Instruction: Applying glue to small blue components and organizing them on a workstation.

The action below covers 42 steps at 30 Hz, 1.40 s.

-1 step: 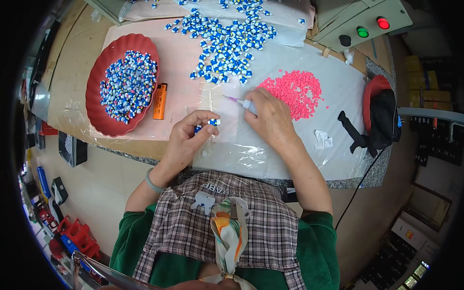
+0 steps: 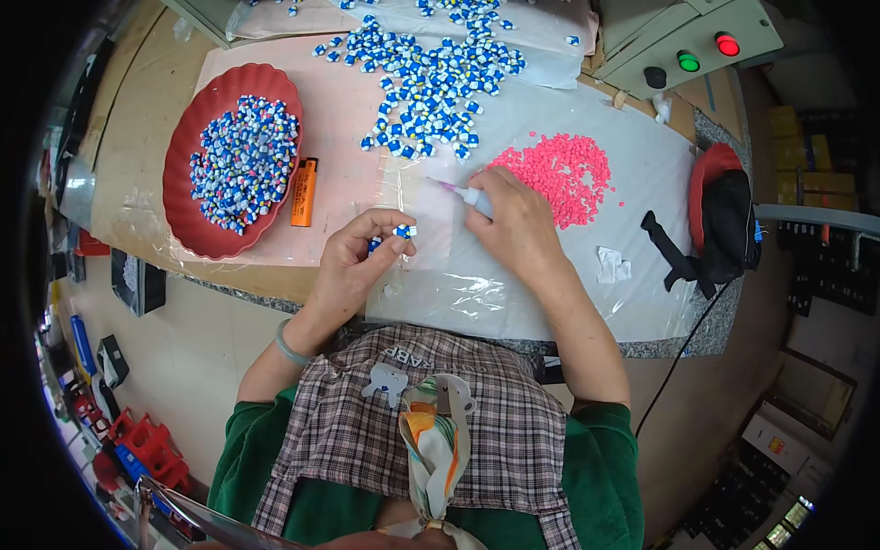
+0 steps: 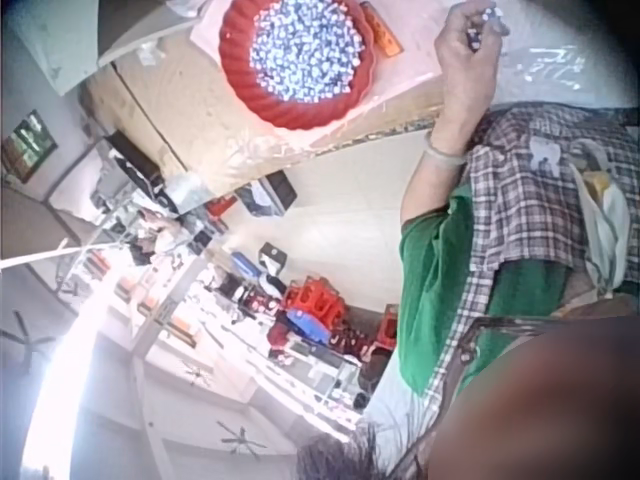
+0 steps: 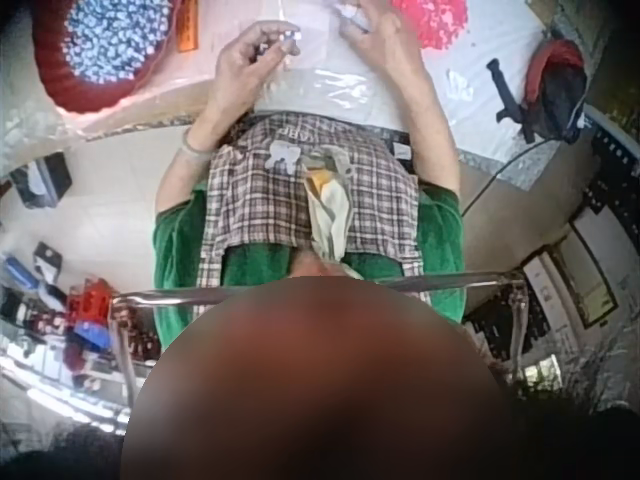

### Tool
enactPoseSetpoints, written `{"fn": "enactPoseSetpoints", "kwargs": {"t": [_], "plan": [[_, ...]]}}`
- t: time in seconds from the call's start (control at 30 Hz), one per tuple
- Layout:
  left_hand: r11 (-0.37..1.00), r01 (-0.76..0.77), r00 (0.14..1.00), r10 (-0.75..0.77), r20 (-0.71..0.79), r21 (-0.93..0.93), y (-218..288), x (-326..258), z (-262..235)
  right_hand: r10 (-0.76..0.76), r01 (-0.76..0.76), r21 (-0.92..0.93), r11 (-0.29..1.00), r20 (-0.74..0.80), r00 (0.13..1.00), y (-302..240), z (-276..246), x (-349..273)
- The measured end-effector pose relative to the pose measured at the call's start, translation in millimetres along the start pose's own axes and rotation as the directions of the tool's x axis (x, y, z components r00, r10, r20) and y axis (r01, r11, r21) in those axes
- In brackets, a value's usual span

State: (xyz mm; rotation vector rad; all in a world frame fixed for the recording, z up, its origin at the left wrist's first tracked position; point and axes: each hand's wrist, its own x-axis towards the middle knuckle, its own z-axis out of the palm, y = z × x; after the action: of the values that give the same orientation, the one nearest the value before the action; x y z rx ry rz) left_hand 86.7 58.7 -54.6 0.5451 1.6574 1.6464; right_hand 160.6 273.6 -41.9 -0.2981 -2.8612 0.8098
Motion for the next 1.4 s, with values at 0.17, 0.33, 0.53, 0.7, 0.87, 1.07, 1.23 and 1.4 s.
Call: {"fn": "enactPoseSetpoints", "kwargs": {"t": [0.17, 0.33, 0.53, 0.7, 0.87, 1.07, 1.23, 1.4], "plan": [[1.0, 0.015, 1.0, -0.016, 0.006, 0.021, 4.0, 0.6, -0.1, 0.115, -0.098, 0.245, 0.965, -0.056, 0.992, 6.9, -2.9, -4.1], [0.999, 0.02, 1.0, -0.02, -0.001, 0.029, 4.9, 1.7, 0.5, 0.152, -0.122, 0.26, 0.958, -0.099, 0.983, 8.0, -5.1, -4.5], [0.999, 0.002, 1.0, -0.002, -0.007, 0.047, 0.4, 2.2, 0.1, 0.004, 0.016, 0.123, 0.992, -0.161, 0.987, 7.1, 5.3, 1.1], [0.998, 0.008, 1.0, -0.008, 0.001, 0.057, -0.9, 2.9, 0.7, -0.052, 0.055, 0.014, 0.998, -0.152, 0.987, 2.5, 9.2, 6.0], [0.998, 0.019, 1.0, -0.019, -0.003, 0.064, -0.6, 2.7, 0.6, -0.024, 0.031, 0.069, 0.997, -0.091, 0.996, 0.7, 3.6, 9.5], [1.0, 0.02, 1.0, -0.02, 0.003, 0.023, 2.8, 5.1, 5.1, 0.188, -0.301, 0.79, 0.534, 0.237, 0.953, -11.5, -15.1, -6.6], [0.982, -0.079, 0.997, 0.079, 0.007, 0.173, 9.6, 7.5, 13.4, 0.171, -0.267, 0.869, 0.416, 0.213, 0.962, -18.5, -9.9, -21.0], [0.942, -0.161, 0.986, 0.17, -0.003, 0.295, 10.5, 6.8, 19.7, 0.237, -0.301, 0.842, 0.449, 0.212, 0.948, -27.4, -4.9, -31.4]]}}
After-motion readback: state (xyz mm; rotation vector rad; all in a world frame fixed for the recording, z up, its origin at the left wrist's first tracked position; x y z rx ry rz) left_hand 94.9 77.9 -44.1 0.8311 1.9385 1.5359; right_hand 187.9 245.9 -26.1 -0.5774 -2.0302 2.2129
